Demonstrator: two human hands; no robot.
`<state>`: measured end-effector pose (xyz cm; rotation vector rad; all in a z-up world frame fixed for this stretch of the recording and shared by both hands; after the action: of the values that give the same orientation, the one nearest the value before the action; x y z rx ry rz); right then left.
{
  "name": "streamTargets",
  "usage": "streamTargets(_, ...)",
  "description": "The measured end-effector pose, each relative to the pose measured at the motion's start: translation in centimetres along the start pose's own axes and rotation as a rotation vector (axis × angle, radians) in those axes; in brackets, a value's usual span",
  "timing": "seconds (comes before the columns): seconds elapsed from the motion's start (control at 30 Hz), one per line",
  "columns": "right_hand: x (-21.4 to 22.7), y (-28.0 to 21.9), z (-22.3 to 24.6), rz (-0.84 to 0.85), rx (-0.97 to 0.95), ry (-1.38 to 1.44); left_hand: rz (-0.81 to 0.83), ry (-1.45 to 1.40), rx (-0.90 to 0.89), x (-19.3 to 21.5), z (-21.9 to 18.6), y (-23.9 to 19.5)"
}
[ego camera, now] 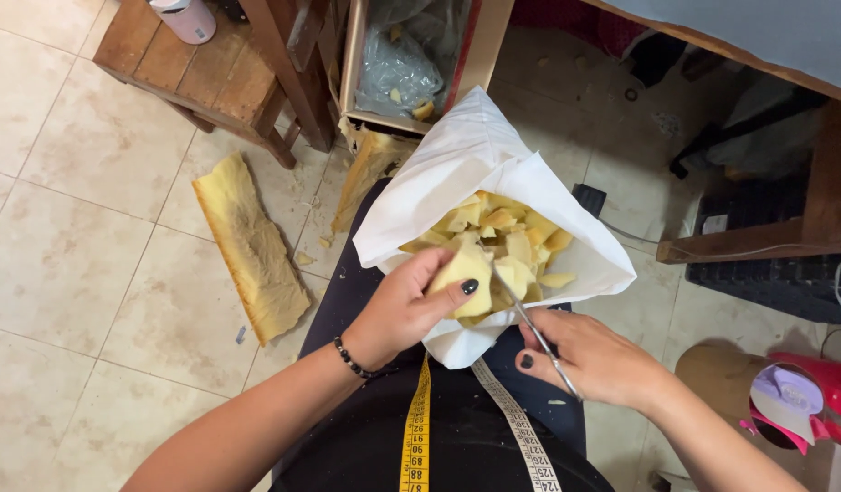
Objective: A person uses scissors to cut large pieces of yellow foam into smaller chunks and stuffs them into a white bag.
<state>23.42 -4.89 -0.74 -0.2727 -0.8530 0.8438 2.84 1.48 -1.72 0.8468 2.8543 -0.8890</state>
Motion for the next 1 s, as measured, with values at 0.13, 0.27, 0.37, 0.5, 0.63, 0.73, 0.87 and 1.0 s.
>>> streamTargets(0.13,-0.3,0.7,0.6,0.057,-0.051,-0.106,0.014,0.183,0.01,-0.8,0.2,0.6)
streamTargets(0.27,1.0,1.1,0.4,-0.115,-0.165,-0.036,0.02,0.182,-0.073,-0.5,-1.1,1.2)
streamTargets(0.37,1.4,1.5,0.3,-0.212,-0.147,0.08,0.019,0.068,-0.116,-0.4,-2.1,0.8)
streamTargets(0.5,1.4,1.7,-0.3,-0.255,-0.159,0.198,0.028,-0.128,-0.105,-0.3,-1.3,0.8)
streamTargets(0.63,1.2,1.5,-1.7,-0.238,-0.17,0.291,-0.035,-0.157,-0.08,1.1,0.9,1.3)
streamTargets(0.73,1.6,1.7,-1.5,-0.202,-0.068,0.411,-0.068,-0.161,-0.072,1.6,1.1,0.6)
streamTargets(0.87,3.1,1.0,0.3,-0.053,-0.002,0.257,-0.082,-0.223,-0.102,1.8,1.4,0.3)
streamTargets(1.0,2.9,0.5,1.2,0.119,-0.106,-0.254,-0.107,-0.05,-0.111,1.3,0.0,-0.2)
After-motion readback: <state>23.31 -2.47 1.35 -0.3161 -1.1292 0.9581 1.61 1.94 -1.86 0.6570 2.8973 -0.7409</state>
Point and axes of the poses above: each hand's wrist, its own y-axis towards the middle knuckle, its own x-axis out of the back of the hand, z = x × y, the point moved 6 cm from there along y, towards the middle knuckle, and after that the axes turned 12 degrees about x, right-handed, at the moved point
